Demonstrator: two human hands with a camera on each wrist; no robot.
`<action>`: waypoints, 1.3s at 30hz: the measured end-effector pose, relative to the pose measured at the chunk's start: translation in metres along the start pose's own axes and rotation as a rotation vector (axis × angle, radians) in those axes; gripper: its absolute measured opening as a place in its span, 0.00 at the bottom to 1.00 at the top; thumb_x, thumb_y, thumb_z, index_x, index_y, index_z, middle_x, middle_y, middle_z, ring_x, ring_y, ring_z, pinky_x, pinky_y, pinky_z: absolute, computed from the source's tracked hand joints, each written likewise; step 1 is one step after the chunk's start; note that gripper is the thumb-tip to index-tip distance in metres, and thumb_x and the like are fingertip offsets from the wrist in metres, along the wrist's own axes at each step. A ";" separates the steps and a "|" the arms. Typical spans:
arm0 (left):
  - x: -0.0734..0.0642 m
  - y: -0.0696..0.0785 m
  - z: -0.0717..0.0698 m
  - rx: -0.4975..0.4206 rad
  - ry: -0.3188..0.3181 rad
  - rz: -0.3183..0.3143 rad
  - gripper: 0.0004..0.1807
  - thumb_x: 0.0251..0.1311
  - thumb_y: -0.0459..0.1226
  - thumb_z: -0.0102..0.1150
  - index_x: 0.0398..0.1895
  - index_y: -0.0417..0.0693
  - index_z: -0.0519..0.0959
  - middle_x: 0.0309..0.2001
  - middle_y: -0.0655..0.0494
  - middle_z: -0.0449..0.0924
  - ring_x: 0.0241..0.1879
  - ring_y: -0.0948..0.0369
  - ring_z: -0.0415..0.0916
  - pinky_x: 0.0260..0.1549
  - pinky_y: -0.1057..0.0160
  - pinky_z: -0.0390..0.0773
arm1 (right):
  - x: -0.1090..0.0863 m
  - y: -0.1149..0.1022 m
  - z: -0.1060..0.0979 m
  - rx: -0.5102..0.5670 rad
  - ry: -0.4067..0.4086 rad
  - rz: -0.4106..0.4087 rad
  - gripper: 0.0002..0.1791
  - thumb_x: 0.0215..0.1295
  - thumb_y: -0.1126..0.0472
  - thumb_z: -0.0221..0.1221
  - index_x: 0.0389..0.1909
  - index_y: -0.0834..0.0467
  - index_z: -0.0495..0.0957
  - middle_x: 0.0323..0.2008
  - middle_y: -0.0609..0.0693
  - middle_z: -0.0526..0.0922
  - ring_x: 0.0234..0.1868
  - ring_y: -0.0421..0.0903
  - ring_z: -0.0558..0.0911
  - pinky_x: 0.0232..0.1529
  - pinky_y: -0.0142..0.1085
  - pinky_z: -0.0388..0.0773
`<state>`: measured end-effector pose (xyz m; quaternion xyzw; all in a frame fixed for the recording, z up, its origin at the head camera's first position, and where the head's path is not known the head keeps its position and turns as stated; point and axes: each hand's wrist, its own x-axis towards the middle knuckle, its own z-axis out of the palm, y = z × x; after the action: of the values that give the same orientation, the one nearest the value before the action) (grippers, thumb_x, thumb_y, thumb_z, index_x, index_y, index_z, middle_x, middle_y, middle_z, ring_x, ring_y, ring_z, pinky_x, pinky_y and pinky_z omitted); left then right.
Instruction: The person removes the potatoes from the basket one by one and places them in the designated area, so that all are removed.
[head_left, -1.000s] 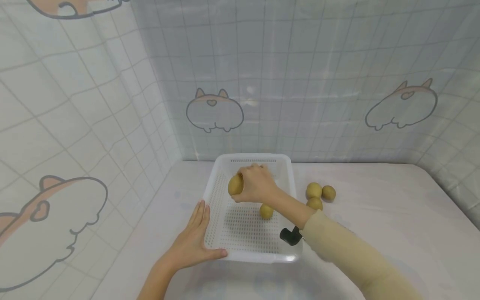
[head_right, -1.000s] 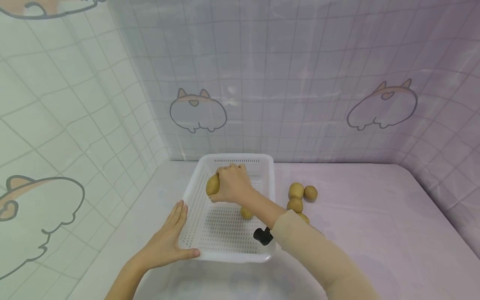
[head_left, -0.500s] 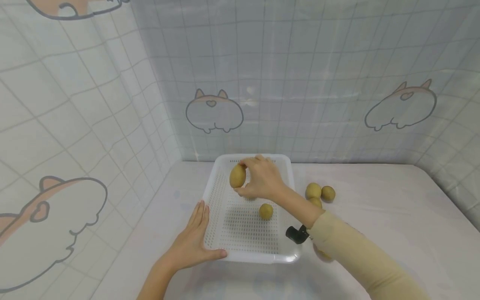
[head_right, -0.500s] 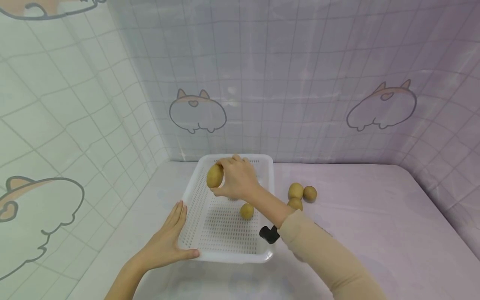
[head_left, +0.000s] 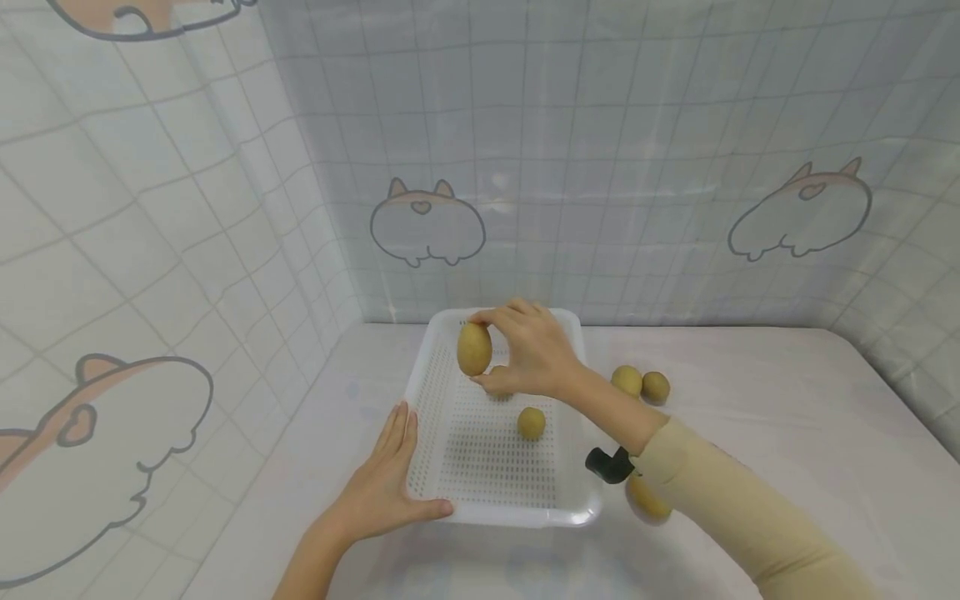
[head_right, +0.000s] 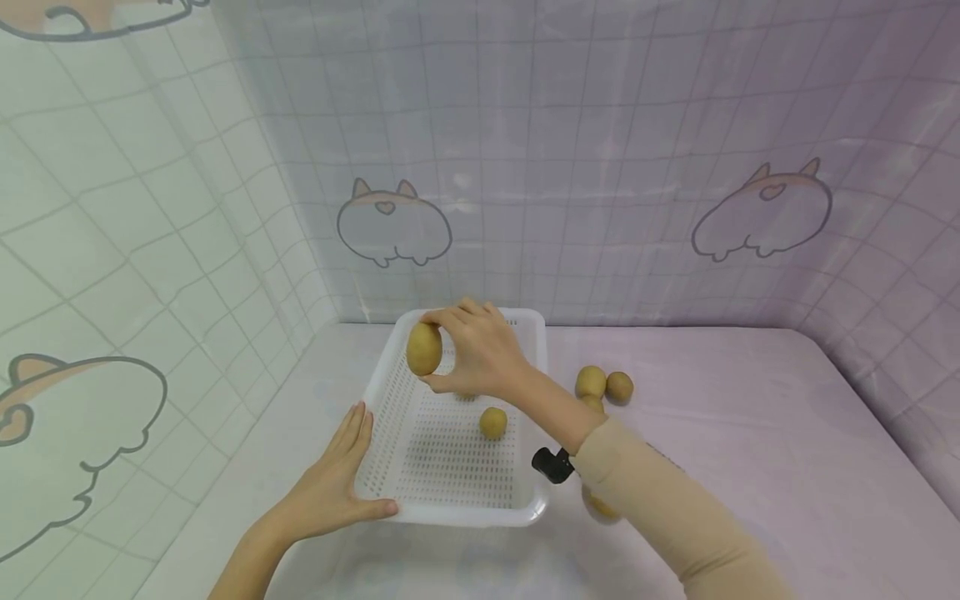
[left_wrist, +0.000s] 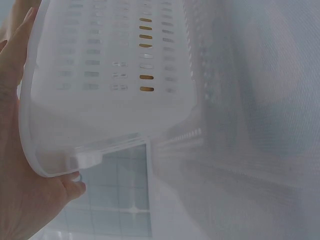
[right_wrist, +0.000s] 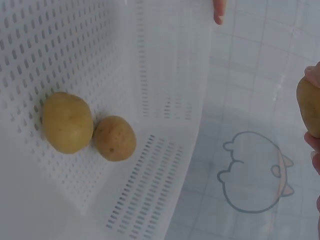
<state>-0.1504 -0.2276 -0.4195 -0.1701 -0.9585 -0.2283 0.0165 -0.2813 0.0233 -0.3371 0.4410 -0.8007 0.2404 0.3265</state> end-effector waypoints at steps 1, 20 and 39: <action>0.000 0.000 0.000 0.000 0.003 0.002 0.72 0.41 0.69 0.64 0.72 0.26 0.42 0.74 0.35 0.29 0.73 0.41 0.30 0.66 0.41 0.48 | -0.001 0.001 -0.002 0.007 0.002 -0.006 0.37 0.37 0.44 0.74 0.52 0.55 0.79 0.42 0.45 0.84 0.44 0.44 0.76 0.45 0.39 0.72; 0.001 0.002 -0.001 0.005 -0.008 -0.023 0.73 0.39 0.70 0.65 0.72 0.27 0.41 0.74 0.35 0.28 0.74 0.42 0.29 0.67 0.42 0.46 | -0.036 0.028 -0.052 -0.019 0.052 -0.009 0.40 0.33 0.46 0.76 0.52 0.57 0.78 0.44 0.47 0.83 0.43 0.46 0.75 0.42 0.43 0.73; 0.001 -0.001 0.000 -0.008 -0.006 -0.017 0.73 0.39 0.69 0.65 0.72 0.27 0.41 0.74 0.35 0.27 0.74 0.44 0.27 0.67 0.41 0.46 | -0.074 0.053 -0.093 -0.056 0.045 0.074 0.41 0.29 0.49 0.77 0.52 0.56 0.79 0.43 0.46 0.83 0.42 0.46 0.75 0.44 0.44 0.68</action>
<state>-0.1517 -0.2276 -0.4199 -0.1628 -0.9590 -0.2318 0.0109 -0.2689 0.1527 -0.3343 0.3962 -0.8154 0.2398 0.3473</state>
